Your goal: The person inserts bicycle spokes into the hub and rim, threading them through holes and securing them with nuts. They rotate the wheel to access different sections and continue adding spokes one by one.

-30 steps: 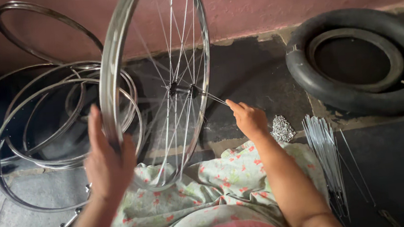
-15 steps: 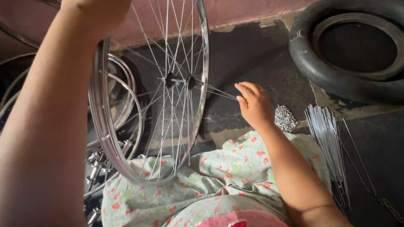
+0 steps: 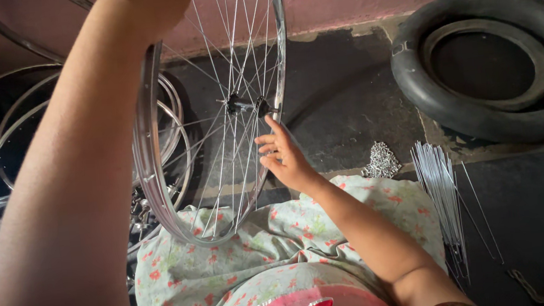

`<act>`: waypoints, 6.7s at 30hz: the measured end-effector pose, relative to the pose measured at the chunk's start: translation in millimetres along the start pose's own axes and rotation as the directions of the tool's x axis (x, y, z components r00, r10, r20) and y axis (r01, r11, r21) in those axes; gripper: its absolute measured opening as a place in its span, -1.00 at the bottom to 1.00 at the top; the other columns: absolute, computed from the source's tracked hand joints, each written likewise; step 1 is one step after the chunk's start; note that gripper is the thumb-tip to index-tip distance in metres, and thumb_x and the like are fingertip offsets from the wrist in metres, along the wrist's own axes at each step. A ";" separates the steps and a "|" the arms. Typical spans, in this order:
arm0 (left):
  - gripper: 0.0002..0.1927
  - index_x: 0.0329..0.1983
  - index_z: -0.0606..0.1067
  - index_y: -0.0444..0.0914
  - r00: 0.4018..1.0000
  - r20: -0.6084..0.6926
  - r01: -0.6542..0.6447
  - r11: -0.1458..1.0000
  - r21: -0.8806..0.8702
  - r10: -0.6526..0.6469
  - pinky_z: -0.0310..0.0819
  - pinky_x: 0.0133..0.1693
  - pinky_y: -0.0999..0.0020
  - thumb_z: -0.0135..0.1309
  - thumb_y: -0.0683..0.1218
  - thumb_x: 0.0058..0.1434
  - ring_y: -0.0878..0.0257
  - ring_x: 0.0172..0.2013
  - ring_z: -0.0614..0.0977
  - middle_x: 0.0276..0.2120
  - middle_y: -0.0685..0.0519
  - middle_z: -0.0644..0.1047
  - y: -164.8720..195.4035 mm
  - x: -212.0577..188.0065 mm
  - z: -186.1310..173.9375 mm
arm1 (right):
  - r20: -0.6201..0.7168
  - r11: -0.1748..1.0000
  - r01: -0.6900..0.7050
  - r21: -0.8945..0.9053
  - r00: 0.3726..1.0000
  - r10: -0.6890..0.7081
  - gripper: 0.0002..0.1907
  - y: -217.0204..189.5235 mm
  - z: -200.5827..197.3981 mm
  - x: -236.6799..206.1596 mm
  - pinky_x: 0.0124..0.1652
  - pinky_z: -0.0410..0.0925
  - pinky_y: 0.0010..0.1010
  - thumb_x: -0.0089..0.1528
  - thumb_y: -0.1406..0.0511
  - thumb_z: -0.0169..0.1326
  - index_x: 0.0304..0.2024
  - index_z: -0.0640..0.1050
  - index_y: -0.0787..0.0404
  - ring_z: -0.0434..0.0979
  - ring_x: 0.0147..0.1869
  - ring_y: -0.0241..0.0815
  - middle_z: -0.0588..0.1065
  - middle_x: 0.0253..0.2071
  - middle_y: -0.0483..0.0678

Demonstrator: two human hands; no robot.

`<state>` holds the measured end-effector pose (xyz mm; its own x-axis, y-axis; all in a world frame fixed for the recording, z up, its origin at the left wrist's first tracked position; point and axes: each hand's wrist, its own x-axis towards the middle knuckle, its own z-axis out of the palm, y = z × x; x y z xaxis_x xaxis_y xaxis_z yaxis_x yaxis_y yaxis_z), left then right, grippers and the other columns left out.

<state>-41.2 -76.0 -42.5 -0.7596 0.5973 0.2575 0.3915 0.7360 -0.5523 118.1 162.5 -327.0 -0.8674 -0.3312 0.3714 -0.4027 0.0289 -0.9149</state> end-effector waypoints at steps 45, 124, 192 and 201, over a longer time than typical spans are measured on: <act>-0.66 -0.11 0.59 -0.13 0.796 0.176 0.511 0.486 -0.709 -0.580 0.49 -0.11 -0.03 -0.14 0.04 0.22 -0.17 -0.17 0.63 -0.22 -0.13 0.62 -21.7 -40.7 -51.1 | -0.077 0.871 -0.248 0.425 0.949 0.307 -0.63 45.1 73.9 61.4 -0.15 0.38 -0.37 0.32 0.37 0.13 -0.06 0.17 0.18 0.47 -0.14 -0.27 0.49 -0.14 0.03; -0.10 0.56 0.00 -0.38 0.800 0.341 0.182 -0.342 -0.922 -0.493 0.13 0.29 0.24 0.02 -0.32 0.12 0.00 0.40 0.32 0.41 -0.27 0.30 75.1 -224.2 -32.5 | 0.310 0.518 -0.156 -0.841 0.646 0.698 -0.49 147.1 41.3 23.6 0.20 0.32 -0.09 0.17 0.28 0.13 0.20 0.48 0.06 0.44 0.28 0.07 0.48 0.18 0.01; -0.08 0.51 -0.01 -0.42 0.767 0.303 0.198 -0.241 -0.950 -0.566 0.06 0.36 0.13 -0.02 -0.37 0.03 -0.03 0.40 0.33 0.36 -0.32 0.31 111.5 -213.0 -27.0 | 0.200 0.830 0.116 -0.546 0.980 -0.005 -0.11 100.2 35.1 45.6 -0.23 0.48 -0.32 0.25 0.36 0.15 0.53 -0.01 0.13 0.61 -0.29 -0.19 0.57 0.06 -0.11; -0.08 0.52 -0.04 -0.38 0.748 0.379 0.238 -0.313 -0.919 -0.545 0.08 0.32 0.17 -0.02 -0.36 0.06 -0.01 0.40 0.31 0.37 -0.29 0.29 111.3 -208.8 -31.5 | 0.199 0.814 0.149 -0.561 0.979 -0.042 -0.11 99.3 34.5 43.4 -0.21 0.48 -0.32 0.24 0.37 0.16 0.53 0.02 0.09 0.61 -0.28 -0.19 0.57 0.07 -0.10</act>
<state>177.4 -108.6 -132.7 -0.9784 -0.0755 0.1926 0.1739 0.2045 0.9633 50.5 118.5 -407.2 -0.7743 -0.5130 0.3704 -0.6209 0.5033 -0.6009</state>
